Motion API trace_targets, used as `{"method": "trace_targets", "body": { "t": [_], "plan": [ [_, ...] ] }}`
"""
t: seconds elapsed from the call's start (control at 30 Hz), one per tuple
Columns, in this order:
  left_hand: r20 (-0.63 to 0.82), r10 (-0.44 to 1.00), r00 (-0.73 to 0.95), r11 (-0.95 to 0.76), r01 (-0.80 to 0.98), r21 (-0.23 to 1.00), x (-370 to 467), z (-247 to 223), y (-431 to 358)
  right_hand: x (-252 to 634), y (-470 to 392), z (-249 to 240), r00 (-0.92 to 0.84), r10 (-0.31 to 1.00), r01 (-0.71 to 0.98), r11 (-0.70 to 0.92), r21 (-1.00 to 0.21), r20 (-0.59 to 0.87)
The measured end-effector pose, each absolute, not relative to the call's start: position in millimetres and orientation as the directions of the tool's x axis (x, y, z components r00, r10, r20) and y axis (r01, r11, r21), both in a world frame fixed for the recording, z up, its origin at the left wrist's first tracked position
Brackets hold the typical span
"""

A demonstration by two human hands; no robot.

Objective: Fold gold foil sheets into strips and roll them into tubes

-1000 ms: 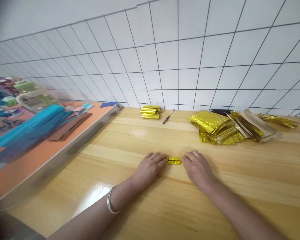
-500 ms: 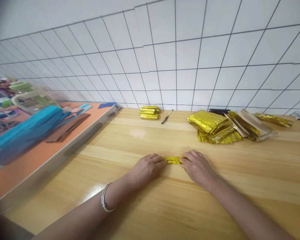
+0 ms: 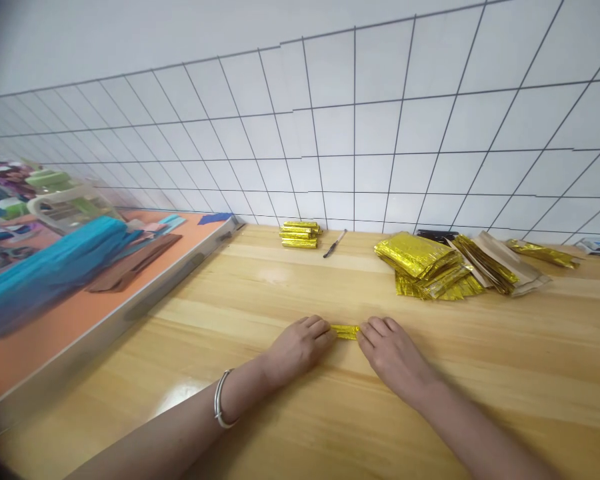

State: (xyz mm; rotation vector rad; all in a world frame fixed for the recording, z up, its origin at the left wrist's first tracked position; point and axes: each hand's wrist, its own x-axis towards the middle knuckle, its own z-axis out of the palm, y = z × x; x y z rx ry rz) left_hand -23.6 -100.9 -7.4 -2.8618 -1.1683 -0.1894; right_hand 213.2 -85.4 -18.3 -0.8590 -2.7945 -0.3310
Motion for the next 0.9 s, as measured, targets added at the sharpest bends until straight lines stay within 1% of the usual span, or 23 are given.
{"method": "trace_targets", "body": {
  "t": [0.07,0.17,0.23,0.3,0.43,0.53,0.6,0.77,0.83,0.9],
  "plan": [
    [0.143,0.697,0.703,-0.714,0.699,0.042,-25,-9,-100,208,-87,-16,-0.807,0.539,0.578,0.805,0.136,0.241],
    [0.143,0.687,0.713,-0.724,0.688,0.049,-27,-9,-99,199,-85,-14,-0.806,0.546,0.58,0.806,0.116,0.229],
    [0.138,0.675,0.725,-0.735,0.676,0.045,-29,-8,-98,194,-83,-13,-0.803,0.55,0.584,0.802,0.125,0.229],
    [0.138,0.675,0.725,-0.737,0.673,0.066,-32,-7,-98,190,-81,-14,-0.795,0.563,0.599,0.786,0.151,0.225],
    [0.15,0.709,0.689,-0.704,0.683,0.194,-41,-5,-98,191,-83,-17,-0.786,0.581,0.617,0.761,0.202,0.213],
    [0.175,0.743,0.646,-0.668,0.698,0.256,-46,-5,-98,197,-87,-22,-0.783,0.583,0.62,0.761,0.193,0.218],
    [0.197,0.736,0.647,-0.677,0.702,0.223,-48,-6,-99,202,-88,-25,-0.774,0.586,0.628,0.761,0.166,0.241],
    [0.215,0.66,0.719,-0.742,0.669,0.04,-49,-7,-102,209,-88,-30,-0.764,0.591,0.625,0.778,0.065,0.259],
    [0.199,0.649,0.734,-0.751,0.66,0.015,-48,-9,-104,210,-88,-29,-0.763,0.584,0.612,0.79,0.018,0.278],
    [0.18,0.673,0.717,-0.733,0.679,0.035,-48,-12,-105,210,-89,-29,-0.753,0.586,0.605,0.796,-0.037,0.298]
  ]
}}
